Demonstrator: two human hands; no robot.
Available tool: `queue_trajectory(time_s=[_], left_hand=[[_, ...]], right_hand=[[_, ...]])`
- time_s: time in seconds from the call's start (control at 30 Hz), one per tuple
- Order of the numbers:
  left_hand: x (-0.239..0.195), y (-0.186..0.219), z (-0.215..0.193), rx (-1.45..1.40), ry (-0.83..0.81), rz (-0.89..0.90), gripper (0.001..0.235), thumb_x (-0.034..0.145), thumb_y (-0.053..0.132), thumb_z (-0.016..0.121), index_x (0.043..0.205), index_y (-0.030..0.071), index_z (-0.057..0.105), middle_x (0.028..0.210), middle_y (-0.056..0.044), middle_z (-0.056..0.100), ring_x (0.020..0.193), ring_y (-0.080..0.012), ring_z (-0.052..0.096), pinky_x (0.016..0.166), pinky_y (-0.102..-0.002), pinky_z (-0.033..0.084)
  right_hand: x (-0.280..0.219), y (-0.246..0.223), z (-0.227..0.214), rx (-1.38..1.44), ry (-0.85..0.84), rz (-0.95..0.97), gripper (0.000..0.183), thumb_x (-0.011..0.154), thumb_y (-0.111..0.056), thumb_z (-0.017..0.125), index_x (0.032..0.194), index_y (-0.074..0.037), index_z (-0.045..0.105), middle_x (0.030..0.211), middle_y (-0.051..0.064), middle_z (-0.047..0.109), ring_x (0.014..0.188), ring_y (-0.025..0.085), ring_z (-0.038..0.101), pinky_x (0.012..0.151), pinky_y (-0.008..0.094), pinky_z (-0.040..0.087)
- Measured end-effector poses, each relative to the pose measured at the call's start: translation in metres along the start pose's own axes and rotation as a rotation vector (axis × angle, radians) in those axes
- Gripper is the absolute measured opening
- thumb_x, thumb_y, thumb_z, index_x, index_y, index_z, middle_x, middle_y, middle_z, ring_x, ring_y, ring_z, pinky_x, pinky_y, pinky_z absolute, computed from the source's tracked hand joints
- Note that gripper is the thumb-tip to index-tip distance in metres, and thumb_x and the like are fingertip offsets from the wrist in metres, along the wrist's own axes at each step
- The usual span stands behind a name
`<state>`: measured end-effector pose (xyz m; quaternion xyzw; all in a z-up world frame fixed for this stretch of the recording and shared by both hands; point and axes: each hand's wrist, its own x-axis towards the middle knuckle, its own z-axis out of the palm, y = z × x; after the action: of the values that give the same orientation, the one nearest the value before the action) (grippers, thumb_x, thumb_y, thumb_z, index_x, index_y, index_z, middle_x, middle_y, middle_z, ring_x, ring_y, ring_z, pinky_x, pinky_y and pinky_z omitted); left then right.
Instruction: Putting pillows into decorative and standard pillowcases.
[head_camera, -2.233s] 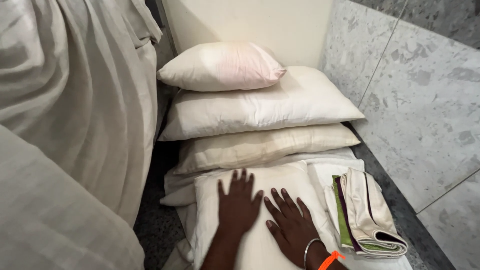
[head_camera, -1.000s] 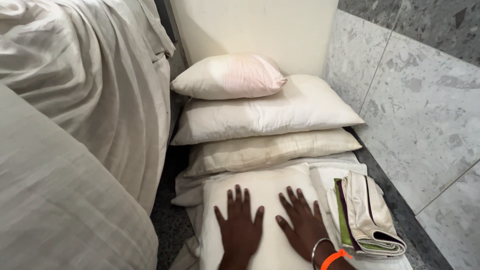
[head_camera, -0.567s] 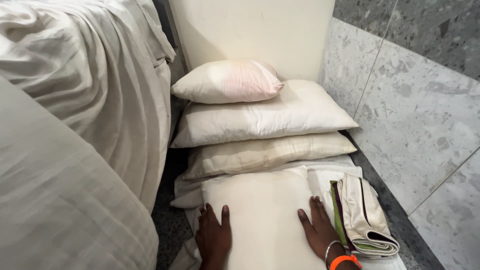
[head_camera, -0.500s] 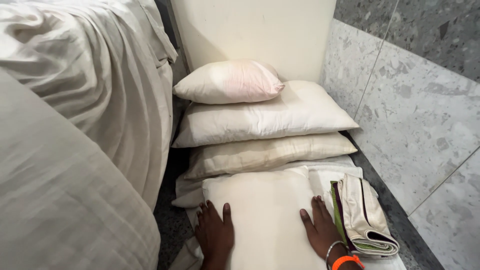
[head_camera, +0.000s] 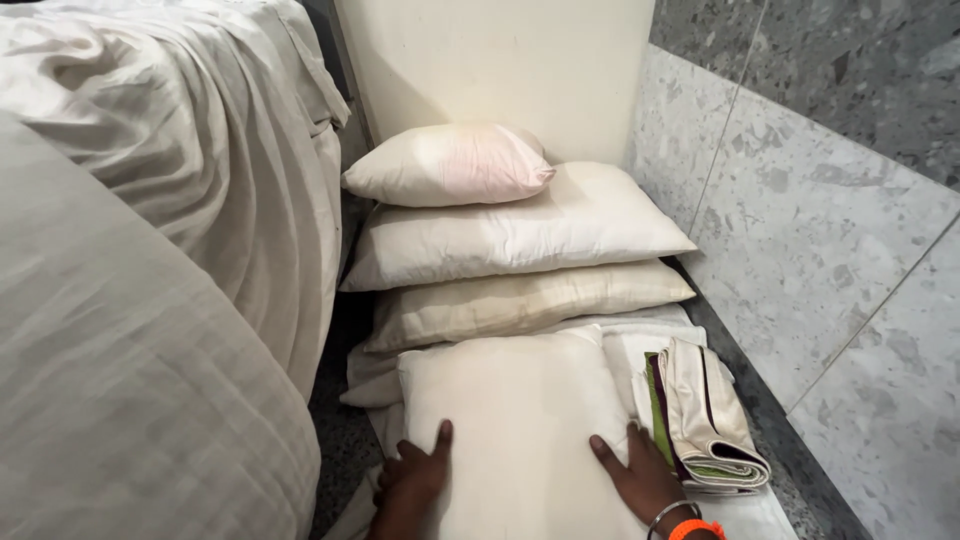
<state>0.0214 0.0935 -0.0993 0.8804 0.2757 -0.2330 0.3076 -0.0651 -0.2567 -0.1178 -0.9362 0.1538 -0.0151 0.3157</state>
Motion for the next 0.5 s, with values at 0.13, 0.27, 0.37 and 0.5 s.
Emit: queue_trajectory(time_s=[0.13,0.27,0.37,0.5], left_hand=[[0.011,0.014,-0.01,-0.108,0.212,0.132,0.11,0.082,0.089,0.047,0.151,0.003,0.043,0.151,-0.027,0.049,0.138,-0.0457,0.05,0.11,-0.057,0.046],[0.009,0.027,-0.02,-0.256,0.106,0.096,0.104,0.084,0.078,0.062,0.146,-0.004,0.046,0.139,-0.026,0.06,0.125,-0.0406,0.063,0.103,-0.048,0.053],[-0.025,0.04,-0.046,-0.45,0.029,0.146,0.093,0.085,0.067,0.071,0.142,-0.004,0.052,0.133,-0.022,0.066,0.122,-0.0363,0.065,0.102,-0.045,0.052],[-0.074,0.064,-0.087,-0.817,-0.007,0.426,0.072,0.084,0.046,0.075,0.14,0.006,0.058,0.127,-0.013,0.072,0.116,-0.0311,0.068,0.098,-0.043,0.053]], right_hand=[[0.003,-0.019,-0.011,0.119,0.014,0.09,0.101,0.088,-0.075,0.051,0.154,0.001,0.037,0.154,0.025,0.049,0.135,0.038,0.054,0.116,0.039,0.04],[-0.001,-0.04,-0.03,0.366,-0.029,0.245,0.097,0.086,-0.065,0.063,0.154,-0.001,0.039,0.141,0.024,0.061,0.122,0.033,0.065,0.107,0.039,0.049],[-0.006,-0.067,-0.056,0.543,-0.047,0.27,0.087,0.085,-0.052,0.073,0.149,0.0,0.045,0.133,0.021,0.068,0.116,0.028,0.068,0.101,0.039,0.053],[-0.01,-0.098,-0.091,0.86,0.01,0.04,0.069,0.082,-0.032,0.077,0.142,-0.003,0.057,0.127,0.014,0.073,0.11,0.021,0.068,0.095,0.037,0.054]])
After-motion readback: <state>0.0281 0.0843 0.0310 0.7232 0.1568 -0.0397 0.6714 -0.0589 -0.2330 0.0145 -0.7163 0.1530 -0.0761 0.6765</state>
